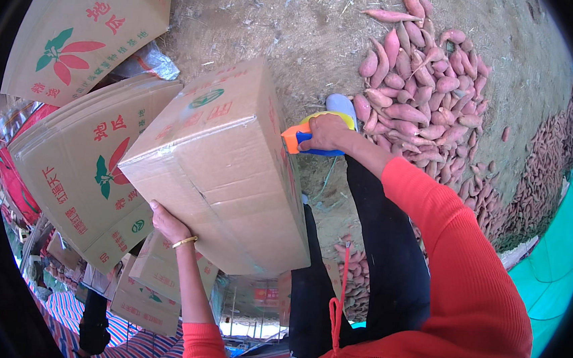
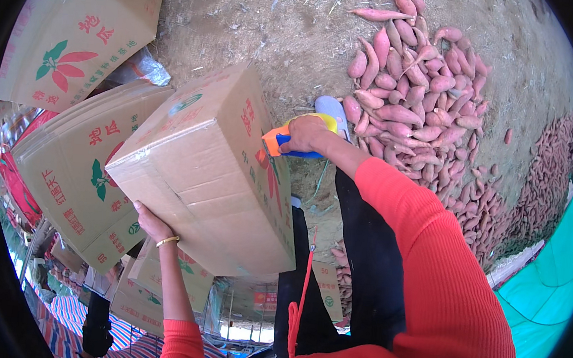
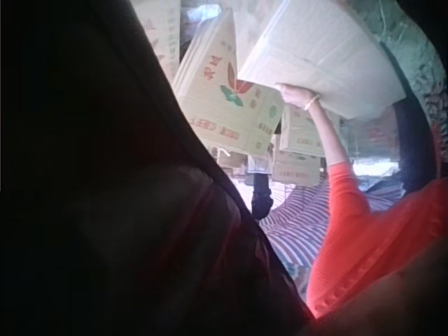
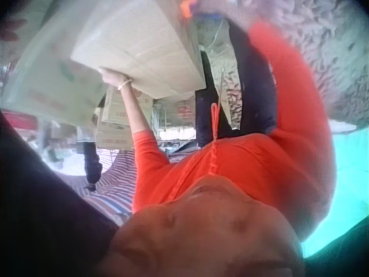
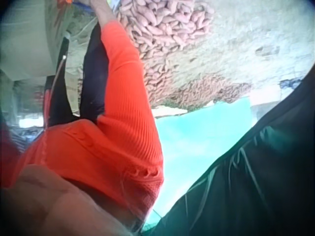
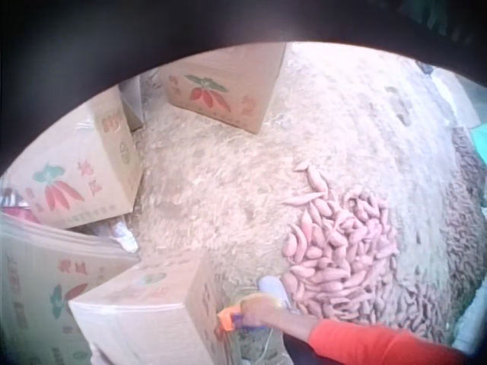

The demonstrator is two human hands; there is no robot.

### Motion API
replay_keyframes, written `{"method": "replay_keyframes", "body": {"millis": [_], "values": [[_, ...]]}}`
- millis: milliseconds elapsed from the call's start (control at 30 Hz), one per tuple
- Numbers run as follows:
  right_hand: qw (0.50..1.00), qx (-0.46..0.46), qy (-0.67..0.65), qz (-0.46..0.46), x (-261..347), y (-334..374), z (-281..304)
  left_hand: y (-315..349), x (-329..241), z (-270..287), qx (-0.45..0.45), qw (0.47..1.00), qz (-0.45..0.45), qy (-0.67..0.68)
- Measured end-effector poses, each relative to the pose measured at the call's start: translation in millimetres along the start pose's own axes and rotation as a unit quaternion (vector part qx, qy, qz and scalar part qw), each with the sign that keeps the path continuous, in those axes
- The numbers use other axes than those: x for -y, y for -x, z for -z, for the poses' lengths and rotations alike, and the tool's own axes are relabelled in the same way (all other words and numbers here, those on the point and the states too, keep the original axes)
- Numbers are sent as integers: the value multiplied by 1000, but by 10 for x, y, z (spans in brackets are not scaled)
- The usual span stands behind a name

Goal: The person assembles flat cardboard boxes by folding the flaps and sealing them with a handheld tape dispenser. The person repeatedly picks up a box, folds it into shape, and applies tape to secure the seams.

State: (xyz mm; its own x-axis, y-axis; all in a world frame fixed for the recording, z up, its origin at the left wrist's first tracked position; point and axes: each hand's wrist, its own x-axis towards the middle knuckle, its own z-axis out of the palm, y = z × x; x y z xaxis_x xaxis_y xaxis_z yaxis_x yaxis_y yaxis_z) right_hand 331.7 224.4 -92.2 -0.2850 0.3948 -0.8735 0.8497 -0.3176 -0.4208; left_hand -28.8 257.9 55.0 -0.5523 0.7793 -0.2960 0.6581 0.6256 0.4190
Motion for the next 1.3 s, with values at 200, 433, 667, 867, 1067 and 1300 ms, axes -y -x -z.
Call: {"method": "replay_keyframes", "body": {"millis": [200, 433, 667, 867, 1067, 1300], "values": [[969, -87, -21, -232, 866, 126, -481, 4, 4, 47, -33, 995, -62, -68], [917, -217, -178, -283, 662, 61, -697, 29, -43, -29, -7, 997, -76, -23], [865, -367, -225, -258, 916, -100, -793, -71, 85, 82, 47, 998, 27, 11], [873, -321, -256, -262, 452, -574, -974, -385, 444, 4, 274, 920, 133, 244], [891, -314, -292, -148, 407, 189, -682, -825, 1890, -57, 424, 851, 88, 297], [899, -334, -282, -21, 708, 2332, -244, -262, 530, 456, 71, 961, -115, 240]]}}
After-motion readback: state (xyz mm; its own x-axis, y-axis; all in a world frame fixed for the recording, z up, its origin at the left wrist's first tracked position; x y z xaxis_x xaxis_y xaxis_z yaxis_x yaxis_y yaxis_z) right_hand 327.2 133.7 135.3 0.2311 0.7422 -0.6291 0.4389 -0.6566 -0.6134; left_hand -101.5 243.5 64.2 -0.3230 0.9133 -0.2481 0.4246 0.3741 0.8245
